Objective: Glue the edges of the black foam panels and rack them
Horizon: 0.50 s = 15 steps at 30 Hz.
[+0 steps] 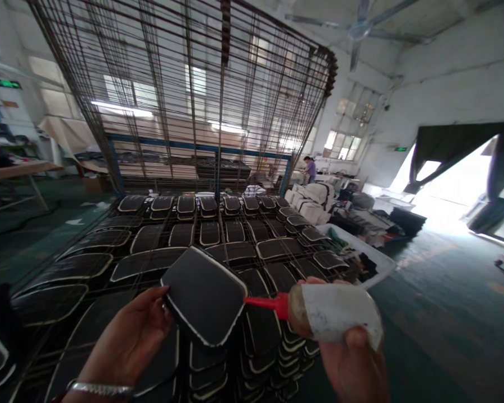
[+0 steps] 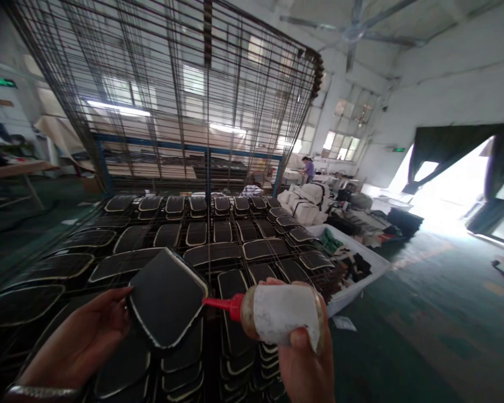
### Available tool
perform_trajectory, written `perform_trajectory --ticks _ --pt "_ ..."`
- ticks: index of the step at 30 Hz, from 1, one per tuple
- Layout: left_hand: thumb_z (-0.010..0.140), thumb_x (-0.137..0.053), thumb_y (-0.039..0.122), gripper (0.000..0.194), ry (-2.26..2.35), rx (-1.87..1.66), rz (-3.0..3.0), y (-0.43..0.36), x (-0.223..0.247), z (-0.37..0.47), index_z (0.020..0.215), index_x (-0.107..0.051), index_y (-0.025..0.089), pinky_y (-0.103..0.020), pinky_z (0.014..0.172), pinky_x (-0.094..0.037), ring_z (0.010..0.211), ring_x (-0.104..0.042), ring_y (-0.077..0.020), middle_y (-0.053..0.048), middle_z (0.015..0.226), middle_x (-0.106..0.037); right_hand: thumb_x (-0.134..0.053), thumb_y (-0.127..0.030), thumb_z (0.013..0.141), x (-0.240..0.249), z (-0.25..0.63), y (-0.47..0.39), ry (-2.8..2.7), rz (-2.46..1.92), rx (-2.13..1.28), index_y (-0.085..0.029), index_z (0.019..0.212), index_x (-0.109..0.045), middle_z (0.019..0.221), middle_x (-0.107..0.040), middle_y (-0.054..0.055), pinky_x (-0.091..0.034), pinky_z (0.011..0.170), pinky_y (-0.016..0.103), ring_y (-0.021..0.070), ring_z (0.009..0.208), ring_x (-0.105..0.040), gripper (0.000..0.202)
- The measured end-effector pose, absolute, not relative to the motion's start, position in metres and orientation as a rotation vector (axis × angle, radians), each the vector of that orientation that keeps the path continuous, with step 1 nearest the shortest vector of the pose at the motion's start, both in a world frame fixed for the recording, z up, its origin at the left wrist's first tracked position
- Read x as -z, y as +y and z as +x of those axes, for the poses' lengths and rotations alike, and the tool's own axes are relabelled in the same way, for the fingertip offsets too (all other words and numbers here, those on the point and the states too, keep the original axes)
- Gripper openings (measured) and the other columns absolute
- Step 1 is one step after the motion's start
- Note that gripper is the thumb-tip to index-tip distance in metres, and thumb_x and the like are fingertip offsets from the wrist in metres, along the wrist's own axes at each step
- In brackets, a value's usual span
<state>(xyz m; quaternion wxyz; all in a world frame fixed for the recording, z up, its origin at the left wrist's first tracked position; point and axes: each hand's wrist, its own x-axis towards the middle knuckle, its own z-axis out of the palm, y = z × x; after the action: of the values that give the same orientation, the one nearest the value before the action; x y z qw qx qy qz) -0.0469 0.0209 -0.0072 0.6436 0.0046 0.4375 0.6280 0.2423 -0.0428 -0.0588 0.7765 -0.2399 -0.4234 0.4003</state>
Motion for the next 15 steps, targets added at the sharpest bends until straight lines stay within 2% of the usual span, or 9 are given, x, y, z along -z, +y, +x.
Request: perform_trajectory --ticks 3,5,9,15 --pt "0.095 -0.038 -0.005 0.039 0.954 -1.439 0.010 0.021 0.003 -0.040 0.066 -0.054 0.015 -0.010 0.034 -0.049 0.032 -0.060 -0.0078 0.002 0.044 -0.061 -0.087 -0.053 0.087 0.063 0.243 -0.045 -0.949 -0.495 -0.881 -0.026 0.132 -0.057 0.127 -0.062 0.018 -0.052 0.094 0.060 0.0413 0.118 -0.059 0.060" --pt "0.096 -0.038 -0.004 0.038 0.942 -1.431 0.003 0.023 0.003 -0.038 0.067 -0.054 0.014 -0.010 0.034 -0.049 0.031 -0.059 -0.0080 0.002 0.045 -0.061 -0.087 -0.052 0.088 0.066 0.242 -0.047 -0.951 -0.489 -0.874 -0.027 0.132 -0.056 0.130 -0.060 0.018 -0.052 0.094 0.063 0.0430 0.120 -0.057 0.059" --pt "0.097 -0.037 -0.004 0.037 0.950 -1.437 0.002 0.026 0.005 -0.038 0.068 -0.054 0.013 -0.011 0.035 -0.050 0.032 -0.060 -0.0079 0.001 0.046 -0.063 -0.086 -0.054 0.088 0.070 0.234 -0.051 -0.965 -0.487 -0.898 -0.030 0.132 -0.056 0.132 -0.059 0.017 -0.053 0.093 0.059 0.0412 0.122 -0.056 0.059" --pt "0.097 -0.038 -0.003 0.037 0.961 -1.453 0.016 0.028 0.006 -0.037 0.068 -0.056 0.012 -0.010 0.035 -0.050 0.033 -0.061 -0.0076 0.001 0.047 -0.063 -0.093 -0.057 0.078 0.073 0.217 -0.057 -0.803 -0.511 -0.953 -0.026 0.126 -0.059 0.123 -0.064 0.017 -0.055 0.089 0.053 0.0399 0.115 -0.061 0.066"
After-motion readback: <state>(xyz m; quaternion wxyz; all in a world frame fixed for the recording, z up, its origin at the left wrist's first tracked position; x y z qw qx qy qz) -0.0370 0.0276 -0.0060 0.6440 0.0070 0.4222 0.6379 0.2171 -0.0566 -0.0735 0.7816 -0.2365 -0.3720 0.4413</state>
